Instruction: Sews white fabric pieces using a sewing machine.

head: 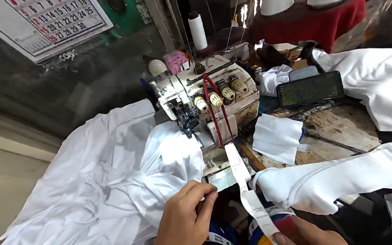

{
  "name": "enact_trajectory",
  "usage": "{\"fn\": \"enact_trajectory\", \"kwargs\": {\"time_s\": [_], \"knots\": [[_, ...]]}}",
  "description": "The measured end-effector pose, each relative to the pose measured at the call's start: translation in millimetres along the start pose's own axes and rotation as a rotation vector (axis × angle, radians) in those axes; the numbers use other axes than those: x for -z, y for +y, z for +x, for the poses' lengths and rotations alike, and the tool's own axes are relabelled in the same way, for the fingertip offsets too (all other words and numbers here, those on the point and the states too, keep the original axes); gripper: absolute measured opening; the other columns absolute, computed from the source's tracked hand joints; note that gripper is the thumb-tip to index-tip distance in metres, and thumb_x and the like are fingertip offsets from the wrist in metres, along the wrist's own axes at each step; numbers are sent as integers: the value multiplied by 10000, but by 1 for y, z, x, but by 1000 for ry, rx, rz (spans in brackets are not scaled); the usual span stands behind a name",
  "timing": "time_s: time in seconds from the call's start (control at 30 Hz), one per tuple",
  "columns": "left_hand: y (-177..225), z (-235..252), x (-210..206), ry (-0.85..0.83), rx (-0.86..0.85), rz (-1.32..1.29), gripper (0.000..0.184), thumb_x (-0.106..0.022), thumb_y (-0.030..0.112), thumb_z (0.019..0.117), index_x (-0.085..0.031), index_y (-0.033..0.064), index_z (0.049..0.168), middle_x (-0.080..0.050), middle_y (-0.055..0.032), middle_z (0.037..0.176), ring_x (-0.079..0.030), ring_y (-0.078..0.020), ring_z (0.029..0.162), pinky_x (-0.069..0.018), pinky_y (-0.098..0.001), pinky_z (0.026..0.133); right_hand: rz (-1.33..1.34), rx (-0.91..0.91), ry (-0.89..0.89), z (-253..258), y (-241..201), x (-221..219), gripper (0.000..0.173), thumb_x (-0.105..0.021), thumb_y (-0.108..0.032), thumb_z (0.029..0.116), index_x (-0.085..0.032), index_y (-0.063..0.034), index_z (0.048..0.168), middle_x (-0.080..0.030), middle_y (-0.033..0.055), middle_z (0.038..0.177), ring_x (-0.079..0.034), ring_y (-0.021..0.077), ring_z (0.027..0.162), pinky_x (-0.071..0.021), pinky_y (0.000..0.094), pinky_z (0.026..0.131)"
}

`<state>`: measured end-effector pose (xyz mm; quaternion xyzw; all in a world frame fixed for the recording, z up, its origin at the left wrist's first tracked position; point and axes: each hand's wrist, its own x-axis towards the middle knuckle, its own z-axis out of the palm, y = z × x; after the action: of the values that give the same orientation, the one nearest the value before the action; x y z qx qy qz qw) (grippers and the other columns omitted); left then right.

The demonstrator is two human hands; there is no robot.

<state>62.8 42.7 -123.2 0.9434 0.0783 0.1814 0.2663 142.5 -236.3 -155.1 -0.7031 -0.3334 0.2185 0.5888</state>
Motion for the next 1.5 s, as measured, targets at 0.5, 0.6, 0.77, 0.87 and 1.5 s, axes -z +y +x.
{"fn": "enact_trajectory", "kwargs": {"time_s": [0.5, 0.6, 0.77, 0.87, 1.5], "knots": [[12, 2, -20, 116, -4, 8, 194, -622, 275, 1006, -778, 185, 1079, -685, 56, 958, -603, -1, 662, -532, -185, 540, 342, -119, -5, 53, 17, -61, 172, -603, -201, 1049, -662, -72, 1147, -756, 43, 961, -693, 172, 613, -597, 331, 487], [16, -1, -8, 272, -10, -61, 178, -646, 214, 990, -760, 109, 1077, -671, 21, 922, -577, -19, 614, -504, -189, 487, 379, 55, -55, 57, -1, -57, 179, -586, -173, 1060, -647, -46, 1170, -759, 49, 980, -696, 156, 618, -598, 311, 483], [-2, -13, -7, 224, 28, 15, 172, -660, 226, 980, -770, 124, 1063, -657, 27, 898, -550, -11, 593, -474, -178, 471, 436, -373, -30, 63, 38, -63, 206, -589, -234, 1054, -643, -52, 1132, -773, 92, 946, -701, 233, 571, -605, 369, 484], [-1, -13, -17, 83, 49, 115, 207, -625, 290, 1001, -781, 182, 1084, -682, 37, 960, -595, -18, 652, -523, -203, 532, 451, -410, -36, 59, 42, -67, 199, -599, -228, 1049, -653, -48, 1116, -773, 100, 934, -704, 244, 571, -615, 377, 492], [13, -13, -6, 149, 60, -209, 154, -702, 252, 979, -789, 149, 1052, -690, 35, 931, -622, -30, 655, -549, -188, 534, -52, 286, 64, 89, 1, -46, 420, -679, -312, 988, -605, -111, 1349, -693, -23, 1246, -672, 106, 1117, -600, 334, 943]]}}
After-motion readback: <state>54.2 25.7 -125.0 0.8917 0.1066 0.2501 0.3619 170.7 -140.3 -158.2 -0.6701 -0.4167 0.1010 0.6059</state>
